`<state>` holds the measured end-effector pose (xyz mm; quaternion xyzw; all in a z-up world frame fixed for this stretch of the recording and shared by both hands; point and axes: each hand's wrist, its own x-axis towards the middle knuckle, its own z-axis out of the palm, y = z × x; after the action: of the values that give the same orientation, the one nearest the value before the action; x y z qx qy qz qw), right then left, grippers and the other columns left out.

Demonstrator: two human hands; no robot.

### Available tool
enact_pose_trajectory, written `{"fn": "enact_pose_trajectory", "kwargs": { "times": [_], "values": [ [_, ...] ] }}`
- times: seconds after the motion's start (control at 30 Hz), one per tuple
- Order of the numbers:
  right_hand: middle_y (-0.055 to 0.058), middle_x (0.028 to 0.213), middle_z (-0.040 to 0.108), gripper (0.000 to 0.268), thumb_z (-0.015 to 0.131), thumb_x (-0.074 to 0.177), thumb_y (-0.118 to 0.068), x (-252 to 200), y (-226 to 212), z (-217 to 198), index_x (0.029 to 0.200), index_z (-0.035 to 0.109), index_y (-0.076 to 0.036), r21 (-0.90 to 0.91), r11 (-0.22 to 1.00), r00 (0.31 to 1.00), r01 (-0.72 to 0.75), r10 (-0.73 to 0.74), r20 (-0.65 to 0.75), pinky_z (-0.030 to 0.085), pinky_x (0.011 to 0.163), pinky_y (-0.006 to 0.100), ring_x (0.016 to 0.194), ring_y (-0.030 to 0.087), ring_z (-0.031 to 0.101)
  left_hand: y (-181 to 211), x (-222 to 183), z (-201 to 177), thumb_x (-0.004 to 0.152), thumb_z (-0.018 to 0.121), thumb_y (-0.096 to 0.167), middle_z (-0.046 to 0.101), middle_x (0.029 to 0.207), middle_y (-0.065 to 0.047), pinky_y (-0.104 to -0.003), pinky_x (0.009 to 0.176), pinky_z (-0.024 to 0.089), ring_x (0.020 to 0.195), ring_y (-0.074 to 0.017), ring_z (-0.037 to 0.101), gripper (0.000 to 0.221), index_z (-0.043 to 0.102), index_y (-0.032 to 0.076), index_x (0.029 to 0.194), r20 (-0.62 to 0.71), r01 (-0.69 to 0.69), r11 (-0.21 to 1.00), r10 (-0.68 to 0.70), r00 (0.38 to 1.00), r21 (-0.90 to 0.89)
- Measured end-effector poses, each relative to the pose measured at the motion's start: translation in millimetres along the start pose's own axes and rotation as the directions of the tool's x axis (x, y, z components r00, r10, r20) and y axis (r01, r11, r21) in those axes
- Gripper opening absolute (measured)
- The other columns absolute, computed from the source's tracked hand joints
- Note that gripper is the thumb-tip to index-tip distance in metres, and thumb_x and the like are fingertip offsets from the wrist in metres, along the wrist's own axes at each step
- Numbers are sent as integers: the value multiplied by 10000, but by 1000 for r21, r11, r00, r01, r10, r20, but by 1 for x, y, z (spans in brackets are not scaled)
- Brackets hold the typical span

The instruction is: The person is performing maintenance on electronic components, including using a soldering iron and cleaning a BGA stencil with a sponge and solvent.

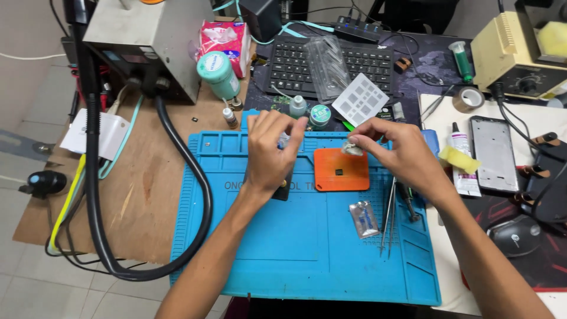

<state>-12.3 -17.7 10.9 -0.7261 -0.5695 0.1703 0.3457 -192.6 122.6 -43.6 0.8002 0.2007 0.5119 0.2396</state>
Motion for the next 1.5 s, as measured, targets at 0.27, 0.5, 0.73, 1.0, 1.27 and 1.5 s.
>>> {"fn": "enact_pose_trajectory", "kwargs": {
  "times": [0.27, 0.5, 0.73, 1.0, 1.27, 1.5],
  "values": [
    [101, 720, 707, 76, 676, 982, -146, 66, -60, 44, 969, 729, -94, 44, 968, 965, 246, -249, 88, 538, 768, 430, 738, 286, 679, -27, 20, -41, 1130, 396, 231, 463, 665, -17, -325, 817, 428, 695, -203, 526, 418, 596, 125, 779, -409, 189, 979, -202, 890, -72],
    [97, 816, 732, 91, 633, 1022, -100, 128, -62, 70, 1061, 714, -90, -203, 894, 917, 399, -388, 94, 518, 766, 407, 752, 307, 711, -28, 20, -35, 1134, 354, 245, 464, 727, -1, -328, 834, 417, 740, -178, 517, 403, 584, 124, 826, -421, 260, 960, -278, 864, -103],
    [80, 815, 706, 103, 631, 1006, -149, 176, -56, 79, 1038, 715, -98, -358, 831, 904, 425, -372, 210, 403, 818, 438, 763, 305, 680, -20, 22, -25, 1132, 345, 217, 452, 764, 9, -328, 837, 399, 721, -184, 487, 391, 574, 133, 827, -418, 223, 972, -235, 877, -77],
    [105, 1116, 650, 88, 618, 1015, -209, 240, -31, 106, 1068, 658, -151, -393, 789, 882, 472, -423, 208, 388, 939, 488, 975, 331, 676, -29, 14, -18, 1100, 388, 218, 447, 768, 40, -326, 764, 362, 736, -171, 439, 379, 603, 138, 798, -375, 143, 989, -116, 920, 45],
    [130, 1260, 623, 146, 559, 1037, -166, 279, -31, 112, 1071, 691, -114, -364, 778, 853, 512, -412, 320, 342, 1064, 597, 1088, 358, 665, -40, 6, -11, 1061, 445, 205, 484, 755, 10, -378, 791, 409, 742, -219, 524, 344, 643, 126, 791, -340, -78, 972, 153, 928, 223],
    [125, 1109, 687, 187, 551, 1053, -193, 293, -32, 112, 1072, 706, -92, -354, 767, 829, 535, -396, 394, 286, 1107, 629, 1065, 333, 685, -49, 0, -7, 1044, 445, 221, 506, 772, 8, -403, 799, 420, 756, -210, 547, 343, 667, 124, 800, -292, -119, 945, 211, 933, 305]
  ]
}}
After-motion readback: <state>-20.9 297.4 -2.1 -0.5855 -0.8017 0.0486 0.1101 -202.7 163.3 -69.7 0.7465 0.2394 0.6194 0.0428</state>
